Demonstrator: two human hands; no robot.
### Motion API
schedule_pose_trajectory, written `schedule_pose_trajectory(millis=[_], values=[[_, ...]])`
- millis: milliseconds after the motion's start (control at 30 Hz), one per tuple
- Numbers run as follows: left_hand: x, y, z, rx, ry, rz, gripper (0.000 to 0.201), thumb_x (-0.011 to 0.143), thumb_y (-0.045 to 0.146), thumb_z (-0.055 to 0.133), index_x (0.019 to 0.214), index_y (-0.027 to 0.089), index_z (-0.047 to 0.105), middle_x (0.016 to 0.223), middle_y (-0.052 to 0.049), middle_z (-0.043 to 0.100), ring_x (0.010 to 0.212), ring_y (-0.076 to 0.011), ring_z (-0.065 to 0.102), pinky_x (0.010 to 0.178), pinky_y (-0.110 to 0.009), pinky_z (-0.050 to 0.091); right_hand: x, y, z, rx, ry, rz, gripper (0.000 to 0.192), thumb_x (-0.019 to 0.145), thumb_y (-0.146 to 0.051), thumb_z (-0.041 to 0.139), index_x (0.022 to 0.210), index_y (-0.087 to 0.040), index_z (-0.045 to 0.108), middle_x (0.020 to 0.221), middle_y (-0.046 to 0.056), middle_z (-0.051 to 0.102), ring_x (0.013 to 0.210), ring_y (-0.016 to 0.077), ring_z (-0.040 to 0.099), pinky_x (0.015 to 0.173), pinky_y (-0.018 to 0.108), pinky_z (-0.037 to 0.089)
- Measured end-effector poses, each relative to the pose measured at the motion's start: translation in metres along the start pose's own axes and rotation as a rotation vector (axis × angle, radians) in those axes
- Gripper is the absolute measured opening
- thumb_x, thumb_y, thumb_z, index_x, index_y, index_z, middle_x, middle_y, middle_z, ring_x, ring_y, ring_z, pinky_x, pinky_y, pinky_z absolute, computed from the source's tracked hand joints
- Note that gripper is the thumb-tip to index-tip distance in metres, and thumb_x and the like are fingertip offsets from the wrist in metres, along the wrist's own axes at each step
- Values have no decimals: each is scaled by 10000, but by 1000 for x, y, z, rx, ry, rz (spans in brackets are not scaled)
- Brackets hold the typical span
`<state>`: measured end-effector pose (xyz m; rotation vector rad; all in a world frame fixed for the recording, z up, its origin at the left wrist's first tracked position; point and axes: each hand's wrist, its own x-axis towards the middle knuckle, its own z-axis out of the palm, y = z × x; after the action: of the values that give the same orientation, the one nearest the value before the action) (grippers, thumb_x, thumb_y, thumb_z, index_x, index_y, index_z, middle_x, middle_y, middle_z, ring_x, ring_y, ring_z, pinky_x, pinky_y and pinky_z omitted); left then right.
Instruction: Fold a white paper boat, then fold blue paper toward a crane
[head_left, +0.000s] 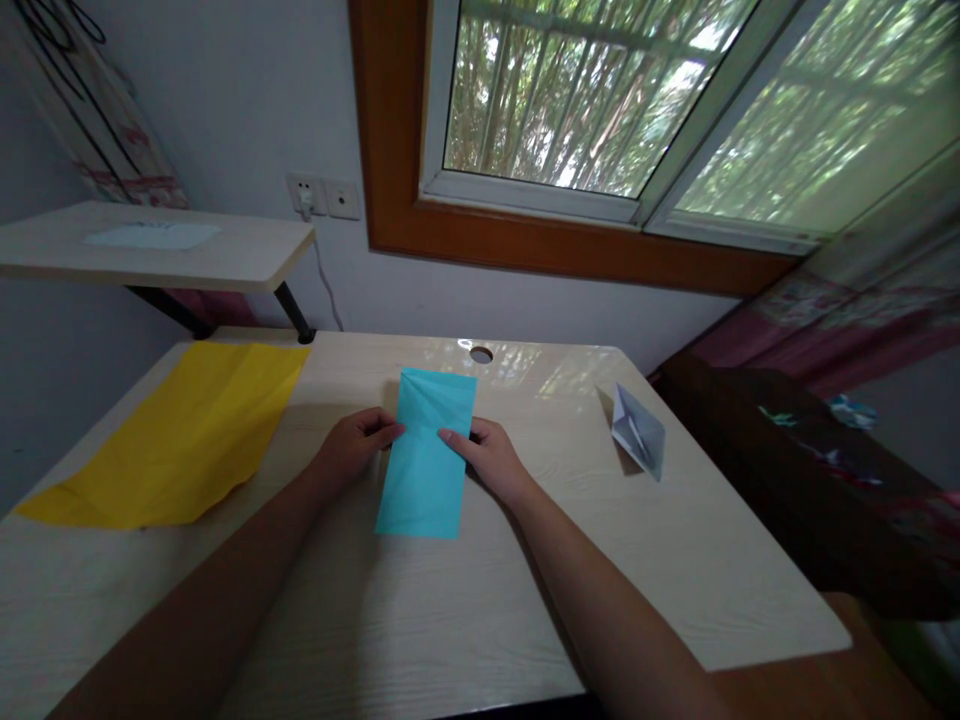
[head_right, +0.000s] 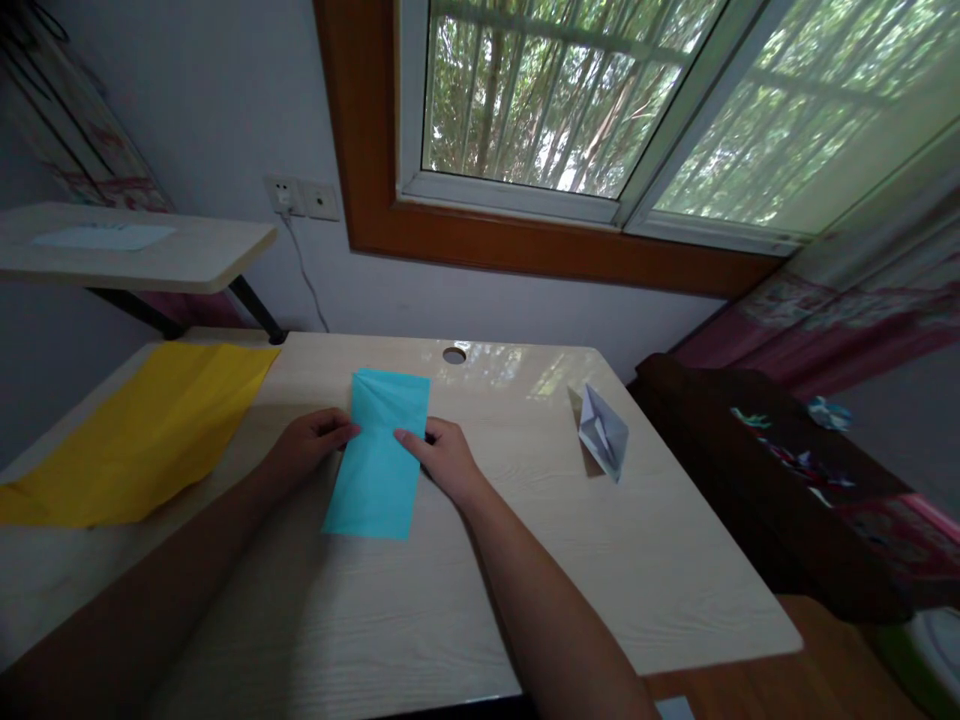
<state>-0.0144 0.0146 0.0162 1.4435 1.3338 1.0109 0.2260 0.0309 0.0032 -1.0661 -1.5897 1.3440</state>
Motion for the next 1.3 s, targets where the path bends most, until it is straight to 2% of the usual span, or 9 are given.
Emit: schedule_pose_trajectory(millis=[367, 567, 767, 933, 1133, 1300], values=[[2, -4, -2, -43, 43, -4, 310, 778, 486, 718, 790, 179, 678, 701, 7, 637, 684, -163, 594, 673, -285, 477, 1, 2, -2, -12, 3, -34, 397, 842, -549, 689, 826, -155, 731, 778, 27, 672, 706, 175, 569, 679, 285, 456], [5, -2, 0, -118, 103, 24, 376, 765, 444, 741, 1033, 187, 679, 723, 17, 640, 681, -156, 605, 663, -278, 496, 1, 6, 0, 42, 11, -17, 367, 834, -523, 712, 811, -157, 726, 774, 25, 670, 699, 167, 566, 688, 286, 454], [5, -5, 1, -136, 92, 50, 429, 797, 427, 722, 1157, 195, 693, 850, -9, 672, 755, -158, 625, 724, -291, 527, 0, 5, 0, 78, -3, -15, 360, 828, -522, 720, 866, -165, 747, 838, 41, 709, 739, 186, 602, 731, 307, 480], [3, -4, -1, -56, 85, 51, 520, 833, 402, 676, 1323, 231, 652, 997, -27, 696, 853, -169, 641, 802, -308, 532, 0, 6, -1, -15, -5, -27, 397, 836, -556, 694, 837, -162, 741, 797, 41, 695, 721, 185, 594, 689, 295, 472], [6, -7, -2, 50, 95, 140, 454, 864, 425, 642, 1267, 224, 697, 1126, -58, 709, 1027, -211, 636, 923, -341, 504, -2, 4, -1, -168, -2, -66, 455, 831, -618, 660, 777, -173, 735, 720, 34, 661, 723, 200, 596, 641, 283, 455], [6, -7, -3, 56, 76, 48, 585, 839, 462, 657, 1364, 205, 624, 1134, -64, 730, 997, -227, 666, 921, -369, 521, -3, 2, -1, -226, 24, -90, 460, 846, -624, 637, 745, -181, 710, 681, 34, 623, 685, 189, 546, 612, 282, 439]])
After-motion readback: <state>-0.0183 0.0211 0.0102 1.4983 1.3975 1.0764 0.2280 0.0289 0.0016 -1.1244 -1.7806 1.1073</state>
